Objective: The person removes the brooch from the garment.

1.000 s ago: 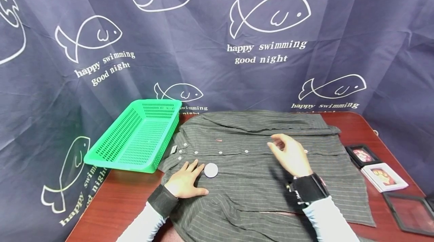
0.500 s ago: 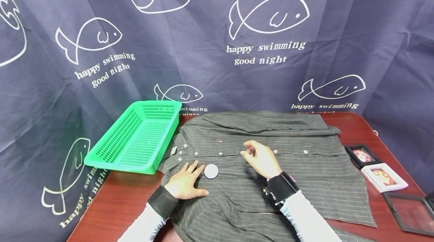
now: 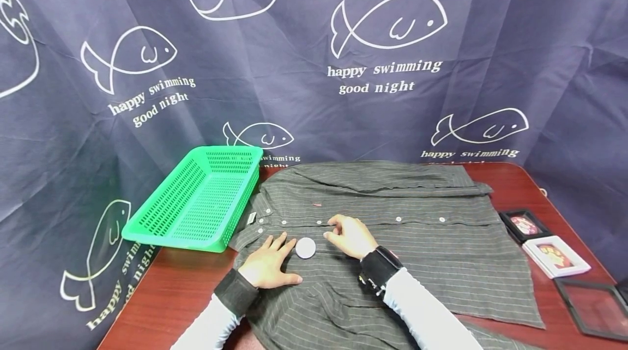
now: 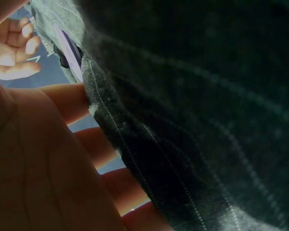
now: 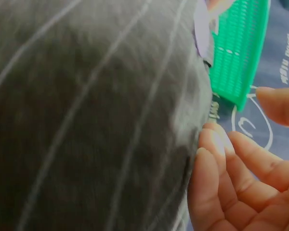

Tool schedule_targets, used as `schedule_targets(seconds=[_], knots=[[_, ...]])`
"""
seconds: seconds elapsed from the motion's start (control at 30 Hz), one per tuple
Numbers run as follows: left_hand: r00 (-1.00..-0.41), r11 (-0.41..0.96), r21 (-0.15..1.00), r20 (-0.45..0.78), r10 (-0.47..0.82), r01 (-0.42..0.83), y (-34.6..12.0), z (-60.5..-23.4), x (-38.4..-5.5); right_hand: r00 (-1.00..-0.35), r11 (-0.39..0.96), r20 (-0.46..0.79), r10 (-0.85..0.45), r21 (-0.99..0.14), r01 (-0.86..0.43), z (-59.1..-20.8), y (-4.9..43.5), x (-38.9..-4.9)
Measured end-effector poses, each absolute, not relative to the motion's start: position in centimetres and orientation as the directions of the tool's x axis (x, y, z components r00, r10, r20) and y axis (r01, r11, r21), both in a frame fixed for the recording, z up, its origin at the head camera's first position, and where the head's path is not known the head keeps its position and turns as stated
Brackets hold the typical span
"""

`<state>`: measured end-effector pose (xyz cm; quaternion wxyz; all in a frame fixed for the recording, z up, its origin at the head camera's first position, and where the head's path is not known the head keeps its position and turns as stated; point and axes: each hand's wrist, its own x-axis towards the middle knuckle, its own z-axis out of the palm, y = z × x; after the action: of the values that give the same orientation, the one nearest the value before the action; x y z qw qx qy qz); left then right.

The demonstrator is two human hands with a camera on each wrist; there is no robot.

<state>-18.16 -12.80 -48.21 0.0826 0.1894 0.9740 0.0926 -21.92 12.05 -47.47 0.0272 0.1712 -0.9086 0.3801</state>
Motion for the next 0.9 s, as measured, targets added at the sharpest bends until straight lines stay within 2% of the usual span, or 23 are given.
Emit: schedule_targets(seconds=[0.23, 0.47, 0.53, 0.77, 0.9], knots=[[-0.913, 0.91, 0.209, -0.127, 0.387, 0.357, -12.8, -48.3, -18.2, -0.909, 0.651, 0.166, -0.383, -0.65, -0.393, -48.2, 10.6, -22.4], [-0.91, 0.908, 0.204, -0.126, 0.395, 0.366, -12.8, -48.2, -18.3, -0.843, 0.609, 0.268, -0.467, -0.593, -0.526, -48.9, 9.6, -22.8], [-0.909, 0.906, 0.201, -0.118, 0.399, 0.372, -12.8, -48.0, -18.3, -0.84, 0.617, 0.268, -0.471, -0.58, -0.531, -48.8, 9.3, -22.8], [-0.909, 0.907, 0.199, -0.122, 0.399, 0.372, -12.8, -48.1, -18.3, -0.882, 0.7, 0.133, -0.452, -0.559, -0.443, -48.2, 8.5, -22.5], [-0.909, 0.907, 0.197, -0.121, 0.398, 0.371, -12.8, -48.3, -18.3, -0.881, 0.721, 0.115, -0.46, -0.531, -0.446, -48.1, 8.3, -22.4]])
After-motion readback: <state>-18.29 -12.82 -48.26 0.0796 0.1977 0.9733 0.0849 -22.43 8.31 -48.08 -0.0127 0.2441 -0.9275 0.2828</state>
